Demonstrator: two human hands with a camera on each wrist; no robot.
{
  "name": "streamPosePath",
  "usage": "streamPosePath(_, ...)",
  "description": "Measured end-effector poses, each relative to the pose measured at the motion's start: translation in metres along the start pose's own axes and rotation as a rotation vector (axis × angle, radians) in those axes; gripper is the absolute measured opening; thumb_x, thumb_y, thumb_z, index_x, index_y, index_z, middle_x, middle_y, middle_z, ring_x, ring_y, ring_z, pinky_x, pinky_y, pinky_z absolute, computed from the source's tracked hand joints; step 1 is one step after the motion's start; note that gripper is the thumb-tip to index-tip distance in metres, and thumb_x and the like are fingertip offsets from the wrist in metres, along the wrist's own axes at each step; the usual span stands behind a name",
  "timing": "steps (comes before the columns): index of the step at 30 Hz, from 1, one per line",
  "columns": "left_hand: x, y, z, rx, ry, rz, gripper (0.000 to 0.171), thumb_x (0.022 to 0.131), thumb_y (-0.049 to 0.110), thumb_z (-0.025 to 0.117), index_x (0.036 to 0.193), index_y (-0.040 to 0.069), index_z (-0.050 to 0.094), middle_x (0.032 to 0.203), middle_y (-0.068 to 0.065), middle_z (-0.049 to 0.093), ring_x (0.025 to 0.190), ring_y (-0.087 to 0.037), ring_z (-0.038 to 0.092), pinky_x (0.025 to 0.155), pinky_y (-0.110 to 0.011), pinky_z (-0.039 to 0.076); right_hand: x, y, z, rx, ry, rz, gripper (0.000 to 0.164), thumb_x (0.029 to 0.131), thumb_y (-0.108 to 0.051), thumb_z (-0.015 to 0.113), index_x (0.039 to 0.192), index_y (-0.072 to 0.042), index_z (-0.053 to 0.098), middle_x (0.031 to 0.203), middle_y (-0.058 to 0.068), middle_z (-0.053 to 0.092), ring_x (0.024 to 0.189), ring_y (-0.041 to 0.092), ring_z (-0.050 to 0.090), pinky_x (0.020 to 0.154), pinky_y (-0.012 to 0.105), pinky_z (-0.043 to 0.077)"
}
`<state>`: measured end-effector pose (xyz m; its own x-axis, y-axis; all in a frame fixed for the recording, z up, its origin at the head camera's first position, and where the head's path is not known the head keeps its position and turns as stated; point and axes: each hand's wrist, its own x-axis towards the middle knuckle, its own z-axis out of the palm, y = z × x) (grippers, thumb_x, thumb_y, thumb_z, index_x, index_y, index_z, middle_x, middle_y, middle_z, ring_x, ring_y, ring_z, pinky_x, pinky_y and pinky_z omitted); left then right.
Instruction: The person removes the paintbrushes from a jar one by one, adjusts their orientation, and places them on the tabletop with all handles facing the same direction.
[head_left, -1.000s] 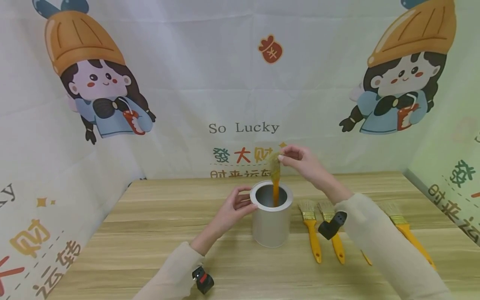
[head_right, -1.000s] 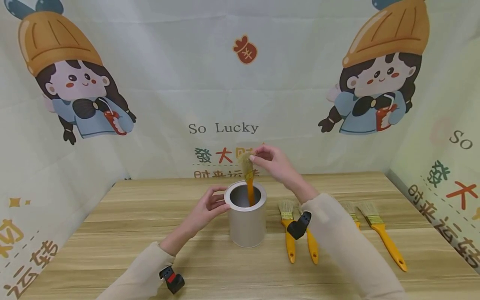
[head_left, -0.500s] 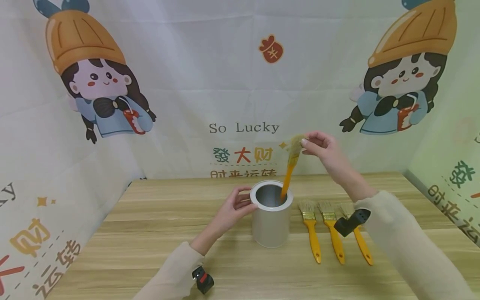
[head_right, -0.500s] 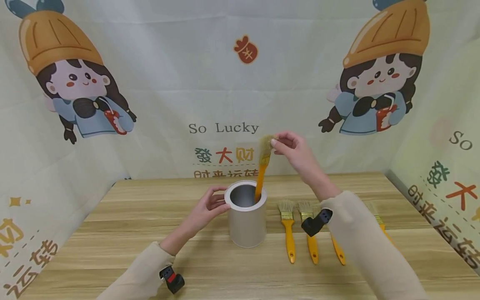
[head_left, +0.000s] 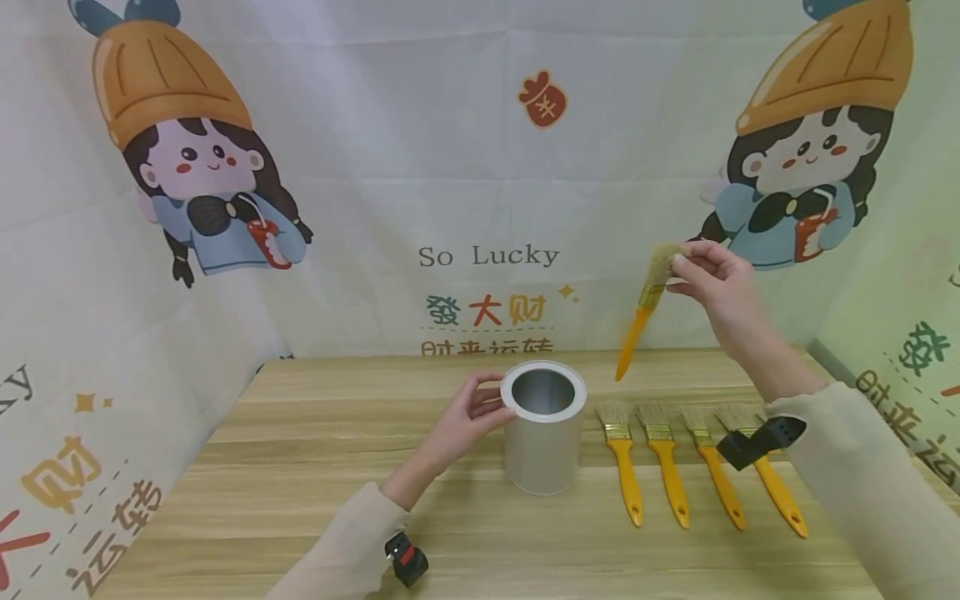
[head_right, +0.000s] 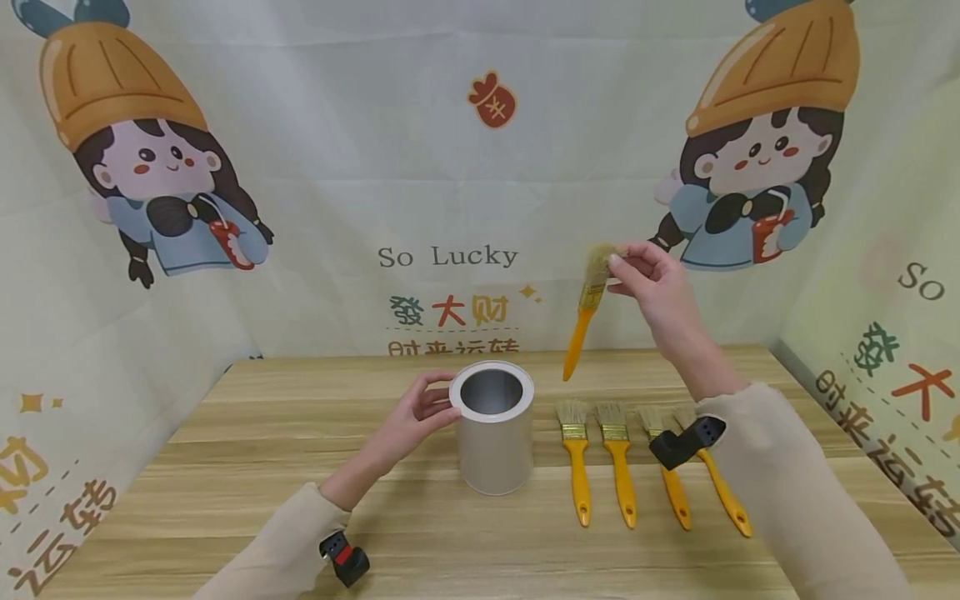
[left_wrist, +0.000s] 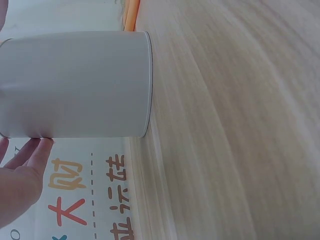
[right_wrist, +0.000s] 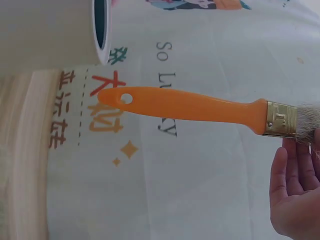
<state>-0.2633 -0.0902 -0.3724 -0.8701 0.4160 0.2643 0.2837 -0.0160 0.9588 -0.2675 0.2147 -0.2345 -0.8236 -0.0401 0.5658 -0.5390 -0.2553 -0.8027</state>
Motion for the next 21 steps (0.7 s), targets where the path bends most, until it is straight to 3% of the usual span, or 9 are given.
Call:
streamPosePath(16,-0.001,-0.001,0.000,-0.014,0.002,-0.010,0.048,0.083,0.005,0.061,0.124,0.004,0.036,0.122,-0.025,0.044,0.110,-0.034,0.045,0.086,-0.037,0.043,-0.025,0.005,-0.054,-0.248,-0.015,0.169,0.005,0.088,-0.009,0.053,0.089,-0.012,0.057,0.082,-0.005,0.061,0.076,0.007,0.057,0.066,0.015,0.048)
streamPosePath(21,0.000,-0.001,0.000,-0.014,0.003,-0.010,0.049,0.082,0.006,0.062,0.124,0.004,0.037,0.122,-0.024,0.045,0.110,-0.033,0.045,0.086,-0.037,0.043,-0.033,0.006,-0.072,-0.404,-0.015,0.241,0.004,0.090,-0.014,0.052,0.091,-0.014,0.055,0.082,-0.009,0.059,0.074,0.004,0.056,0.065,0.013,0.047)
